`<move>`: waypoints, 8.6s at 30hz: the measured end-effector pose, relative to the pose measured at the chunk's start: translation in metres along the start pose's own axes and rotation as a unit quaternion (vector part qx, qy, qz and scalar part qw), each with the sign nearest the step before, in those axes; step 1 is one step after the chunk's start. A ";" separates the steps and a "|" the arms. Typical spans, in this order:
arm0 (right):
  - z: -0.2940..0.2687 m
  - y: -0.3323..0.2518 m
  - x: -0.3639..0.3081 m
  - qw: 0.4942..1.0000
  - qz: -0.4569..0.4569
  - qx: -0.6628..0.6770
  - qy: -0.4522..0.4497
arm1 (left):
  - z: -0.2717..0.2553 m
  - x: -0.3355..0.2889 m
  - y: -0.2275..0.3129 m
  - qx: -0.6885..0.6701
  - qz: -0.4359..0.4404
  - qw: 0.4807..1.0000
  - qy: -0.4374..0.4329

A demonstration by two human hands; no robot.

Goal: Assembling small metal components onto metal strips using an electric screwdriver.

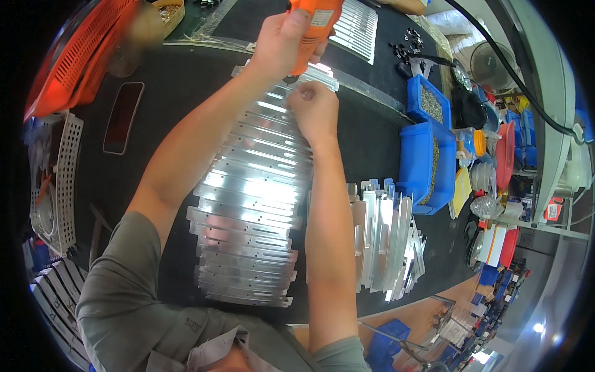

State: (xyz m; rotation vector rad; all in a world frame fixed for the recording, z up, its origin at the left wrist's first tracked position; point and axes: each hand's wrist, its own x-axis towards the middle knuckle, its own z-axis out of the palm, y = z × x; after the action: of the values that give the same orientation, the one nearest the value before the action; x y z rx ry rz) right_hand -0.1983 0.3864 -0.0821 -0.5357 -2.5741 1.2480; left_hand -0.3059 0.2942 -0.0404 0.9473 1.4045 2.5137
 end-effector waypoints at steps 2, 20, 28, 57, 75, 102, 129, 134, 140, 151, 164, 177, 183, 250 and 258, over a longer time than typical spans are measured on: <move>-0.003 -0.004 0.002 0.986 0.065 0.152 0.020 | 0.002 0.005 -0.008 -0.062 -0.001 0.998 -0.008; 0.004 -0.007 0.003 0.979 -0.030 -0.199 0.018 | -0.004 0.005 -0.013 -0.088 -0.024 0.995 -0.034; 0.002 -0.003 0.005 0.963 -0.037 -0.266 0.008 | 0.002 -0.006 0.004 0.108 -0.015 0.992 -0.066; -0.031 -0.002 0.031 0.948 0.144 0.284 -0.017 | 0.010 0.022 0.016 -0.058 -0.007 0.997 -0.041; -0.021 0.006 0.027 0.989 -0.018 -0.148 0.012 | 0.009 0.019 -0.005 -0.022 -0.025 0.999 -0.026; -0.005 -0.003 0.042 0.983 -0.042 -0.175 -0.030 | 0.011 0.022 0.004 -0.012 -0.042 0.999 -0.027; -0.014 0.020 0.053 0.993 -0.011 -0.117 0.020 | 0.023 0.041 -0.013 0.034 -0.001 0.999 -0.012; -0.012 0.018 0.051 0.979 -0.033 -0.200 0.017 | 0.021 0.042 -0.010 0.035 -0.006 0.999 -0.031; -0.010 0.018 0.050 0.977 -0.031 -0.211 0.014 | 0.023 0.040 -0.008 0.039 -0.010 0.999 -0.021; -0.009 0.016 0.053 0.976 -0.043 -0.213 0.012 | 0.017 0.049 -0.017 0.050 -0.006 0.999 -0.016; -0.009 0.017 0.051 0.978 -0.032 -0.205 0.018 | 0.016 0.050 -0.016 0.026 0.001 1.000 -0.012; -0.007 0.021 0.049 0.972 -0.060 -0.225 0.027 | 0.014 0.050 -0.021 0.027 -0.002 0.999 -0.031; -0.008 0.025 0.054 0.974 -0.084 -0.204 0.045 | 0.017 0.055 -0.020 0.045 -0.016 0.997 -0.067; -0.011 0.008 0.102 0.978 0.021 -0.198 -0.057 | 0.002 0.090 -0.016 0.099 -0.055 0.993 0.009; -0.003 0.037 0.109 0.988 -0.071 -0.110 -0.079 | 0.006 0.085 -0.015 0.074 -0.045 0.996 -0.001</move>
State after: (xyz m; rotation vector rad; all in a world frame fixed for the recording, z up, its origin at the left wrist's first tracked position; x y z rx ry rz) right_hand -0.2883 0.4553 -0.1045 -0.2960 -2.8464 1.0038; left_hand -0.3733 0.3387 -0.0105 0.8885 1.6126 2.3709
